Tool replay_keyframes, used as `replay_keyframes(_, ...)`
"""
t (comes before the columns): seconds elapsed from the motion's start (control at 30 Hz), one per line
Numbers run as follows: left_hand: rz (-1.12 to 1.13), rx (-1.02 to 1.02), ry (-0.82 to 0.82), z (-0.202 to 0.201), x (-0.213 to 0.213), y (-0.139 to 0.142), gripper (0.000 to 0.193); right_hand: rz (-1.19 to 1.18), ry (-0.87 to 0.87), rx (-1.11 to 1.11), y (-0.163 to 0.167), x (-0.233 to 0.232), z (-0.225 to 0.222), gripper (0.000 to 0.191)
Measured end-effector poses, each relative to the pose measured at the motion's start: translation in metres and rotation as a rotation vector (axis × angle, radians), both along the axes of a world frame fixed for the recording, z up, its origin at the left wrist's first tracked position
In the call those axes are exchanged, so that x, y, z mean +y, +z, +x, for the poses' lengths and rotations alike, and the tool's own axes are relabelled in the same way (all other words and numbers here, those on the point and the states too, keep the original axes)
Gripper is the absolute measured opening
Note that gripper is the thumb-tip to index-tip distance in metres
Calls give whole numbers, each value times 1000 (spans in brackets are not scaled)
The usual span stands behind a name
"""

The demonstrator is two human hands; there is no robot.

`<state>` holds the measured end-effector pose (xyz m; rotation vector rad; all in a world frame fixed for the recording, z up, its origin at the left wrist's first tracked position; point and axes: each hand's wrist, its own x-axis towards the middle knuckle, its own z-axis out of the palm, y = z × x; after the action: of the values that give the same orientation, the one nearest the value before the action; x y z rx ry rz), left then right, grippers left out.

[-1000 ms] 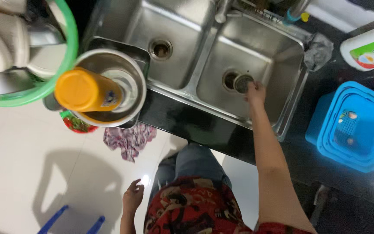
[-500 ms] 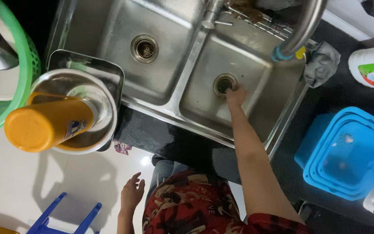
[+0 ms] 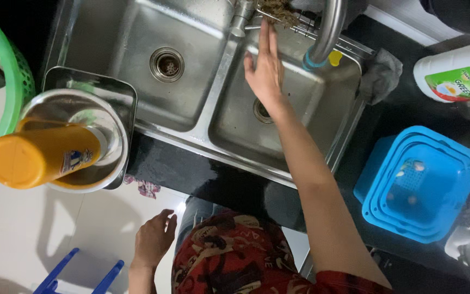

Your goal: The person discards vegetable scraps into a red bowl, wipes the counter with a cloth, and opens the refrigerator. They kneel at the crisper drawer, rearrange apples and peaches inside a plastic bag, tie the bag, and close the drawer. They carry fruit to the counter, pick up a knife, and rinse an apple at the sink.

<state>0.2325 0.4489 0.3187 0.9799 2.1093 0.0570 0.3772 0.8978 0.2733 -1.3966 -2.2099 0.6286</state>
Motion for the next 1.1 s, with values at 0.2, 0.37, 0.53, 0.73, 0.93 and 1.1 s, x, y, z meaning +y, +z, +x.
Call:
replay_keyframes(0.2, 100, -215, 27, 21, 27, 52, 37, 250, 126, -140, -8, 11, -4, 37)
replay_keyframes(0.37, 500, -329, -93, 37, 72, 57, 31, -543, 53, 510, 1, 1, 21, 59)
replay_keyframes(0.53, 297, -436, 0, 39, 129, 43, 36, -1180, 99, 843, 5, -3, 67, 44)
replay_keyframes(0.73, 386, -484, 246, 33, 193, -2, 32, -1364, 463, 375, -15, -10, 79, 43)
replay_keyframes(0.93, 491, -713, 511, 31, 212, -31, 31, -1415, 478, 181, -19, 7, 82, 48)
replay_keyframes(1.1, 420, -768, 548, 38, 223, -39, 30, -1351, 421, 211, -12, 13, 69, 43)
